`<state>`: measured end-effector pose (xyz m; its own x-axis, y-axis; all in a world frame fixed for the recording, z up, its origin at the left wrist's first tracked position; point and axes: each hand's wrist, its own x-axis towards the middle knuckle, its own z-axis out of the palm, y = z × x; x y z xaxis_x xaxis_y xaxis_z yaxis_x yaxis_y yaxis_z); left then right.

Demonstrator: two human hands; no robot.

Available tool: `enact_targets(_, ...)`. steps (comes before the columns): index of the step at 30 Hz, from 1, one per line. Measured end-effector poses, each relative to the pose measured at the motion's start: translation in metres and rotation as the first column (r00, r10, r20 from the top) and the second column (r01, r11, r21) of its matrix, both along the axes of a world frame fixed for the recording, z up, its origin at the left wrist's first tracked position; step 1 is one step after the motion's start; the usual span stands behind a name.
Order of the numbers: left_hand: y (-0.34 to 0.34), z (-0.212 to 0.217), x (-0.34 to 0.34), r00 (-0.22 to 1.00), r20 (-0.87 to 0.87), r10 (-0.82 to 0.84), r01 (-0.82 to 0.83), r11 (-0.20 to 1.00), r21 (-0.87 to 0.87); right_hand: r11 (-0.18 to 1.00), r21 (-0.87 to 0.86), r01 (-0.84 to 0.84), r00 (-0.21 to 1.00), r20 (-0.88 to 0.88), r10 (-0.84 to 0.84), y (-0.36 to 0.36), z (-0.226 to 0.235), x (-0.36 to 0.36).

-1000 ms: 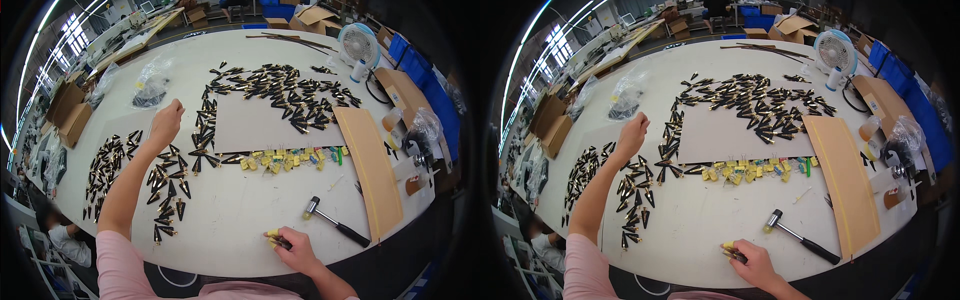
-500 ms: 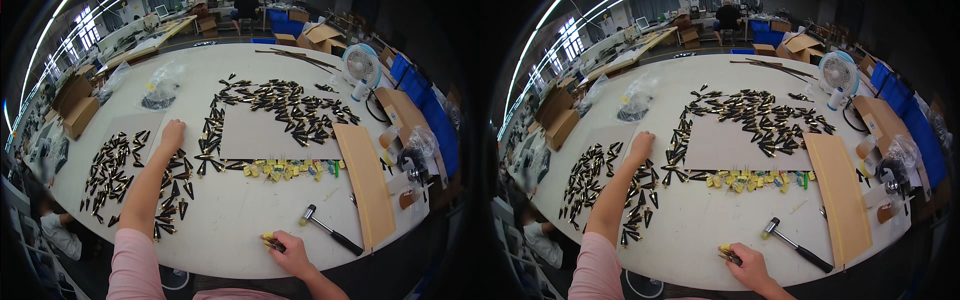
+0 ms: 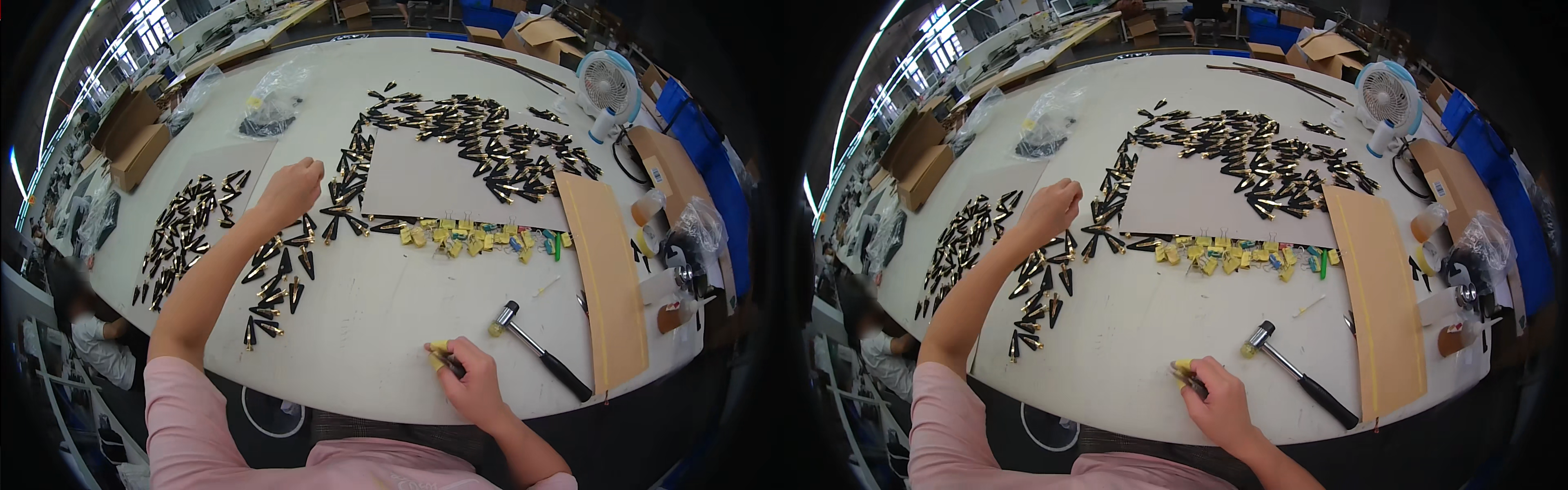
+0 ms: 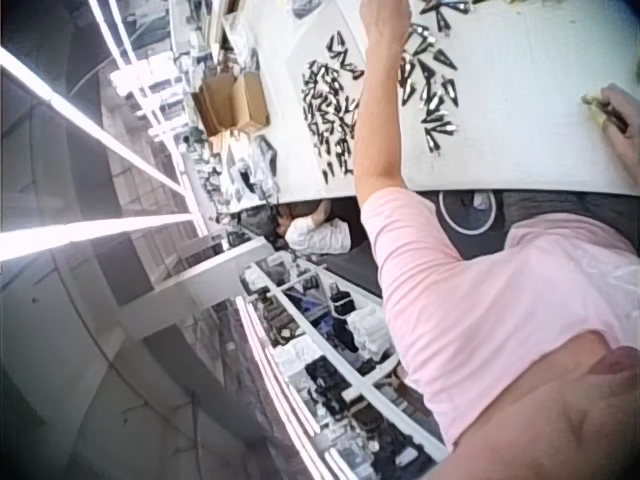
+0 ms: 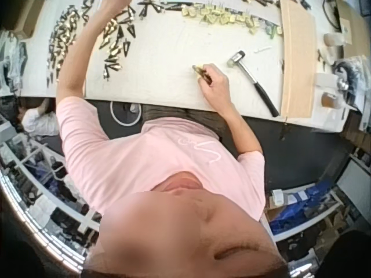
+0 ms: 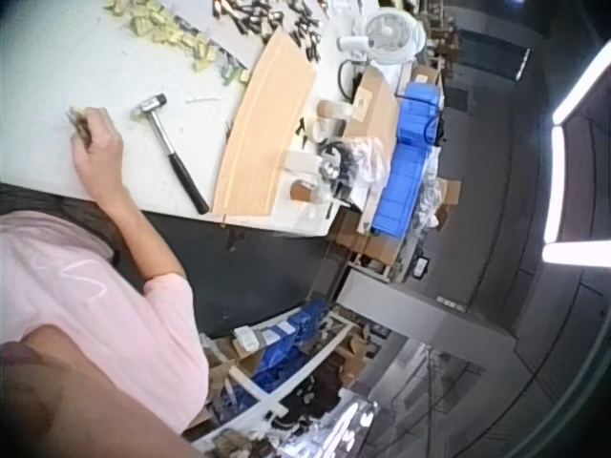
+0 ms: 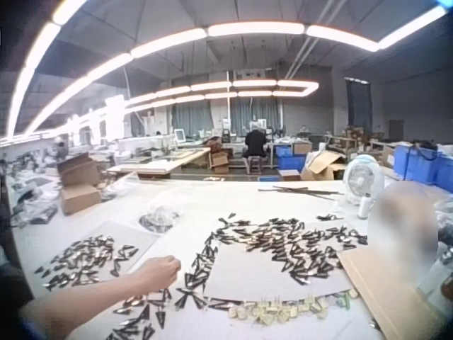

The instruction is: The person trims triangular components using snips and taps the pieces with a mallet on a workbench.

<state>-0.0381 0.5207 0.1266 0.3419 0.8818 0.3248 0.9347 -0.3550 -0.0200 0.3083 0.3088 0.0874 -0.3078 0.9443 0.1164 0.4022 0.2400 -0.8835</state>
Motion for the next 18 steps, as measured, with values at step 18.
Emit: enact_targets(18, -0.282, -0.046, 0.091, 0.779, 0.626, -0.048, 0.185, 0.97, -0.157, 0.893, 0.31, -0.325, 0.938, 0.224, 0.264, 0.054, -0.012, -0.077)
